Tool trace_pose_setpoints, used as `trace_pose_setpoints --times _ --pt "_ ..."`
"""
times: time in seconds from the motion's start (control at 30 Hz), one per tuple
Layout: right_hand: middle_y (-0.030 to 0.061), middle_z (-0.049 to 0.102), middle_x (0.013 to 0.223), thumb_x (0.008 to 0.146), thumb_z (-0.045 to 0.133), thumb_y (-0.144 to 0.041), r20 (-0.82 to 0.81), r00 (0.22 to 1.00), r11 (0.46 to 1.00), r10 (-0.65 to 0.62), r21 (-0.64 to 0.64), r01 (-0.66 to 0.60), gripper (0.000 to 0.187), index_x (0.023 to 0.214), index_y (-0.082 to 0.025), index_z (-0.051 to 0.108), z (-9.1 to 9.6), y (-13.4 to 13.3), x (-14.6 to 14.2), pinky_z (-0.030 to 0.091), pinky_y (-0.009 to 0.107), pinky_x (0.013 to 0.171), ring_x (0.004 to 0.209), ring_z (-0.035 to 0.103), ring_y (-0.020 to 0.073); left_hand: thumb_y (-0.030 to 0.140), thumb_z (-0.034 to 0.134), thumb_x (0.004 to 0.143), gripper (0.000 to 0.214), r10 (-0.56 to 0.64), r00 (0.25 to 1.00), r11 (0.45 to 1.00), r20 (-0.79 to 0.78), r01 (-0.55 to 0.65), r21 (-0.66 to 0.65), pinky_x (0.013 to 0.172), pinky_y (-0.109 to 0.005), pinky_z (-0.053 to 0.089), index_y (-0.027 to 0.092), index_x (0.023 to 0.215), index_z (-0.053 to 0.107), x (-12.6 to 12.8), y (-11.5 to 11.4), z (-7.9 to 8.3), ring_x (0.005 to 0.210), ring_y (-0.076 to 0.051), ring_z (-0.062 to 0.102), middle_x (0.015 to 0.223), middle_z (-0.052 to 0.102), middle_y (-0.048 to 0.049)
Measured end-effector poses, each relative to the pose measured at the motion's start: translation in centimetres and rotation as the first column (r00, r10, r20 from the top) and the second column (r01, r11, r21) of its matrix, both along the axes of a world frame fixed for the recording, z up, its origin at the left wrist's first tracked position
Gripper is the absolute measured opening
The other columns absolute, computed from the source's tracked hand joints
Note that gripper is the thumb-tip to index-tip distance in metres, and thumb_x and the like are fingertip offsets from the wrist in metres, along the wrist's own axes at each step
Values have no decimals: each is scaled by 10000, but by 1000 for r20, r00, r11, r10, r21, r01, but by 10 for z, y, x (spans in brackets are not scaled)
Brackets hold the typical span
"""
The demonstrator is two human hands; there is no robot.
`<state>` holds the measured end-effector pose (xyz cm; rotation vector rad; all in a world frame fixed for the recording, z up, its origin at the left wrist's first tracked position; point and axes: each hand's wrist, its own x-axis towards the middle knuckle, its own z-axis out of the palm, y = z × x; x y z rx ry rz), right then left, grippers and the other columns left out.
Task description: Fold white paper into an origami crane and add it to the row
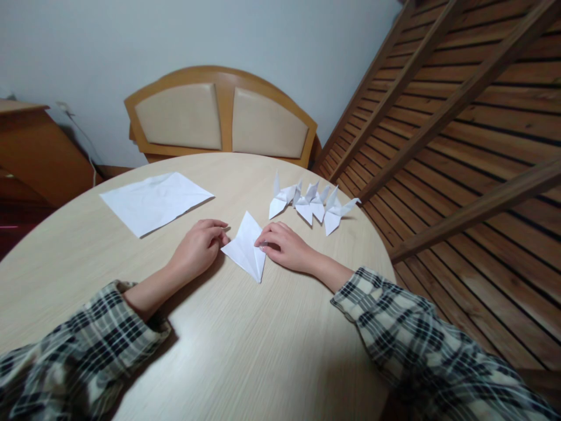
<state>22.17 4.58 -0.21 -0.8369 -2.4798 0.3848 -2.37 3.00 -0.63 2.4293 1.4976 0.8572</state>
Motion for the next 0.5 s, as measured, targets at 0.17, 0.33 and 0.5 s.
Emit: trace_pose_setpoints --times 0.17,0.33,0.5 --pt "58 608 987 891 548 -158 -1 1000 1000 -2 5 2 150 965 -199 671 -1 0 1 405 356 923 983 527 187 76 387 736 214 -60 974 995 220 76 -66 998 -499 431 197 781 558 1 1 -2 1102 -235 583 1100 655 -94" --pt "64 604 996 887 553 -158 -11 1000 1000 6 7 -6 149 972 -185 673 -1 0 0 403 350 927 986 527 183 200 491 811 57 -135 941 980 309 174 -101 998 -508 430 199 848 533 5 -4 1 1133 -254 572 1149 629 -118" --pt "59 601 1008 895 541 -170 -7 1000 1000 15 -8 -15 163 991 -201 668 -1 0 1 403 360 933 999 524 185 314 518 864 194 -96 913 978 396 160 -131 1011 -480 438 205 1024 524 6 -5 2 1141 -240 576 1196 609 -135"
